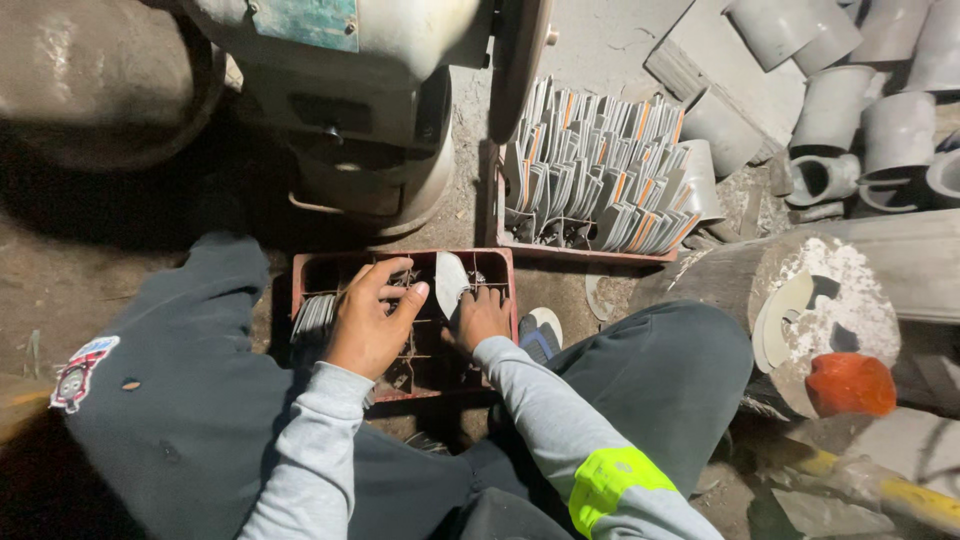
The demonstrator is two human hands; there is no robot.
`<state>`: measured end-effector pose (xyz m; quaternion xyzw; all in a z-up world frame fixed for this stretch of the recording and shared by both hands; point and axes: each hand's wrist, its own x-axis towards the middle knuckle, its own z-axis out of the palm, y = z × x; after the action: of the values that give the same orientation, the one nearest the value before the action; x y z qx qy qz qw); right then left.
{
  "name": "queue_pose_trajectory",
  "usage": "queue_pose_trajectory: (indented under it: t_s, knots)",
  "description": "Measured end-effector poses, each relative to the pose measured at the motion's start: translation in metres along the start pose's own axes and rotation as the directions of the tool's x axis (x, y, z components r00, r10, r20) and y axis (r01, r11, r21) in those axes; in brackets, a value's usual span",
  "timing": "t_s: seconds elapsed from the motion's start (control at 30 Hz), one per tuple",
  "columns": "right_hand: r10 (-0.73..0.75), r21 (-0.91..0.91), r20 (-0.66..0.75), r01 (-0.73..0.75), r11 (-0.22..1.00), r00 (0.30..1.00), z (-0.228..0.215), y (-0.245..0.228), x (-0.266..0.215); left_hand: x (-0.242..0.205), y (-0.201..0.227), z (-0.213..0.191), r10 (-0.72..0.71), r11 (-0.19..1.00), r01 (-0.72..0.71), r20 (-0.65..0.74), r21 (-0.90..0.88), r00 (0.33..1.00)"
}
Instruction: The person sits on the floor and uses a bench grinder to smooth the edges of small flat objects. They pick up each item from a tray, press it against the spinning wheel, and place it back into the tray after grinding.
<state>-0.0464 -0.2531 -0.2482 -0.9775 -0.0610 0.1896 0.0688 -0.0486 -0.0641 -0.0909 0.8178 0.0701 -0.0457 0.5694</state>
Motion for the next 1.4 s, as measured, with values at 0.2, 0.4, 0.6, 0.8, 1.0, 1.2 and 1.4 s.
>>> queue_pose_trajectory:
  t_s: [0.2, 0.4, 0.6, 0.8, 1.0, 1.2, 1.4]
  knots:
    - [0.022, -0.012, -0.003, -0.022, 1.0, 1.0, -0.006, -0.006, -0.006, -0.005, 0.001, -0.003, 0.035, 0.999, -0.035, -0.007, 0.02, 0.999]
    - [0.04, 0.063, -0.113, -0.033, 0.997, 0.993, -0.005, -0.008, -0.008, -0.005, 0.002, -0.007, 0.022, 0.999, -0.022, -0.038, 0.024, 0.999]
    - [-0.007, 0.053, -0.161, 0.016, 0.998, 0.987, 0.005, -0.003, -0.001, -0.006, 0.001, -0.007, 0.027, 0.998, -0.025, -0.033, 0.049, 0.999]
    - [0.077, 0.452, -0.145, -0.003, 0.892, 0.986, -0.006, 0.008, 0.007, -0.004, -0.007, -0.003, -0.002, 0.995, 0.001, 0.01, 0.103, 1.0]
    - [-0.048, 0.988, 0.085, -0.078, 0.132, 0.995, -0.077, 0.025, -0.008, -0.006, -0.005, 0.014, 0.107, 0.914, -0.182, 0.217, 0.362, 0.97]
    - [0.166, 0.979, -0.06, 0.026, 0.205, 0.984, -0.158, 0.015, -0.058, -0.015, 0.026, 0.047, 0.194, 0.895, -0.298, 0.31, 0.333, 0.931]
    - [0.01, 0.966, -0.258, 0.258, 0.001, 0.966, -0.205, 0.042, -0.022, 0.032, 0.047, 0.058, 0.381, 0.871, -0.452, 0.318, 0.193, 0.868]
